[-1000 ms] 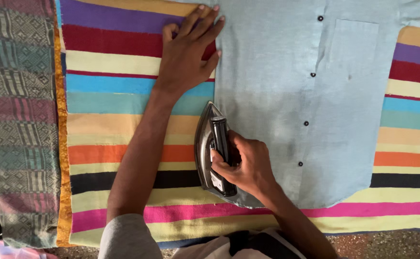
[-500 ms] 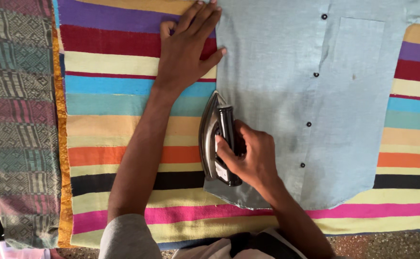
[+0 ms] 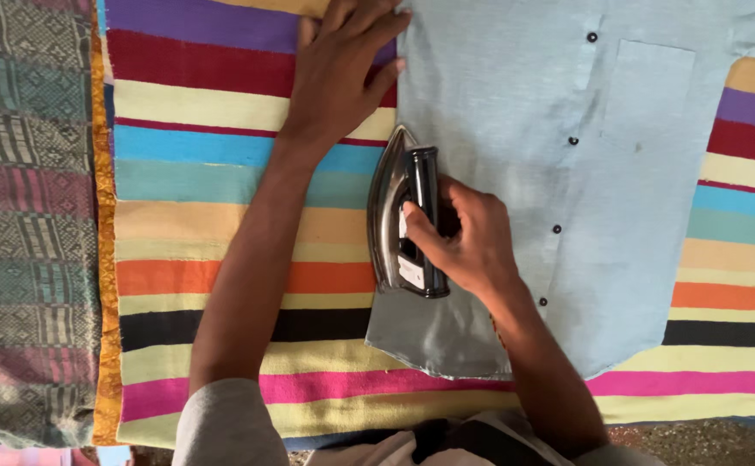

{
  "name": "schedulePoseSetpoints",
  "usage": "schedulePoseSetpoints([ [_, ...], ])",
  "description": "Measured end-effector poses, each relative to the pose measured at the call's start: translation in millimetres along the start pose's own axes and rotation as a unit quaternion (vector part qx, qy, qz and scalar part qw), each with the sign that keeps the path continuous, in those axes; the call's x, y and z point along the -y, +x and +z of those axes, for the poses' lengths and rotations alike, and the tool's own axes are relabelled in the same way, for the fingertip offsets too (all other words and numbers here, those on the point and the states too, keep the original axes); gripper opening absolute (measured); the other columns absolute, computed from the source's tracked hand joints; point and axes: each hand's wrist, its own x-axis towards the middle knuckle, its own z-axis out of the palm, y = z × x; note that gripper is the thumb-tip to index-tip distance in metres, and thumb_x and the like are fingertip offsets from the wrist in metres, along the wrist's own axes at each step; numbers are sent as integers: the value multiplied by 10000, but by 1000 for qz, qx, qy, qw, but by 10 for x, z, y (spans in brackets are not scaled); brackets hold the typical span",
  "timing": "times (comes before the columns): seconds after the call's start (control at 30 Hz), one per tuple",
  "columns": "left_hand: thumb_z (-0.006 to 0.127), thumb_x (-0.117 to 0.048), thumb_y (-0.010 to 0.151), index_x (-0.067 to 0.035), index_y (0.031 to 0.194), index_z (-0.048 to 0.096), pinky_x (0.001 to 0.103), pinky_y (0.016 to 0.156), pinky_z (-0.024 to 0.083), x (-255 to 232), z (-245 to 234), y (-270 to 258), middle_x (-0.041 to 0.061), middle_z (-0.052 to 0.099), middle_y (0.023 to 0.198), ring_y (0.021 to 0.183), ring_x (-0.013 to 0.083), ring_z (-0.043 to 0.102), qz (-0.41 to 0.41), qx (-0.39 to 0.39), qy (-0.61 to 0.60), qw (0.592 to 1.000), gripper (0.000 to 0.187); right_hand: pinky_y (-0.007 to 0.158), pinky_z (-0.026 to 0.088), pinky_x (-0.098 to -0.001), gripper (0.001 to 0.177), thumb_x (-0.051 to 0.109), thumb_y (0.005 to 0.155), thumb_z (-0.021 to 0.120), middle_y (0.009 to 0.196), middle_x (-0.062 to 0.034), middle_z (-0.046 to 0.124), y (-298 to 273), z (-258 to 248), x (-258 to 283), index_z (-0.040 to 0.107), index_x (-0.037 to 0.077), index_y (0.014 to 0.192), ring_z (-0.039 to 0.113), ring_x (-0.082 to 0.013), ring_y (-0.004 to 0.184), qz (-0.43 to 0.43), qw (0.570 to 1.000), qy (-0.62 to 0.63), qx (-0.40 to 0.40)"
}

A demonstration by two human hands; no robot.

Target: The person irons a light blue button-up shirt laid flat on a striped mat. They use a handheld iron to smooth the front placket, collar, and body of the shirt, adjusting the fabric with their hands between passes.

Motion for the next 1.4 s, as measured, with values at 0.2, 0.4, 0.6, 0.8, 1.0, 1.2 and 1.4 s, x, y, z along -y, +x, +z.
schedulePoseSetpoints([
  [0.2,939,-247,855,-154,1119,769,454,1004,395,137,102,146,-18,710,1160,1131,239,593,-11,-65,-49,997,328,469,401,-259,233,251,917,721,613,16,581,159,-65,13,711,28,983,490,-50,519,20,999,21,14],
  [0.4,921,-218,811,-153,1095,757,430,955,406,162,146,173,-19,738,1174,1120,246,609,-20,-92,-77,993,334,488,409,-266,230,240,919,714,632,14,582,345,-114,5,690,16,958,489,-48,548,-6,1000,13,25],
  [0.6,711,-13,978,-155,1243,748,434,969,440,248,109,186,-20,745,1192,1063,260,599,-11,-80,-112,990,302,510,421,-291,260,273,922,714,620,1,576,564,-184,48,672,17,910,485,-78,539,-14,1000,-18,14],
  [0.8,529,170,796,-131,1332,684,447,989,458,247,69,159,73,715,1208,1093,308,600,-22,-69,-141,987,635,507,411,-295,273,295,915,715,617,-11,582,743,-199,53,676,27,880,472,-83,543,-14,1000,4,12],
  [1.0,491,189,769,-133,1364,646,448,1043,441,216,21,192,101,692,1259,1210,314,613,-51,-46,-145,987,694,513,432,-305,323,329,915,713,615,-18,608,877,-205,28,666,18,840,515,-95,533,-29,1000,-8,-6],
  [1.2,489,179,756,-122,1363,643,455,1041,432,206,3,196,118,688,1264,1200,326,605,-55,-49,-153,985,694,510,427,-291,294,322,917,690,619,10,617,1012,-237,58,676,38,843,516,-78,534,-19,1000,18,-1],
  [1.4,471,180,752,-111,1364,635,462,1061,424,232,15,191,135,688,1285,1218,339,609,-51,-54,-172,982,698,510,403,-286,309,312,936,687,636,9,589,1153,-265,54,672,20,836,493,-68,552,-13,999,25,16],
])
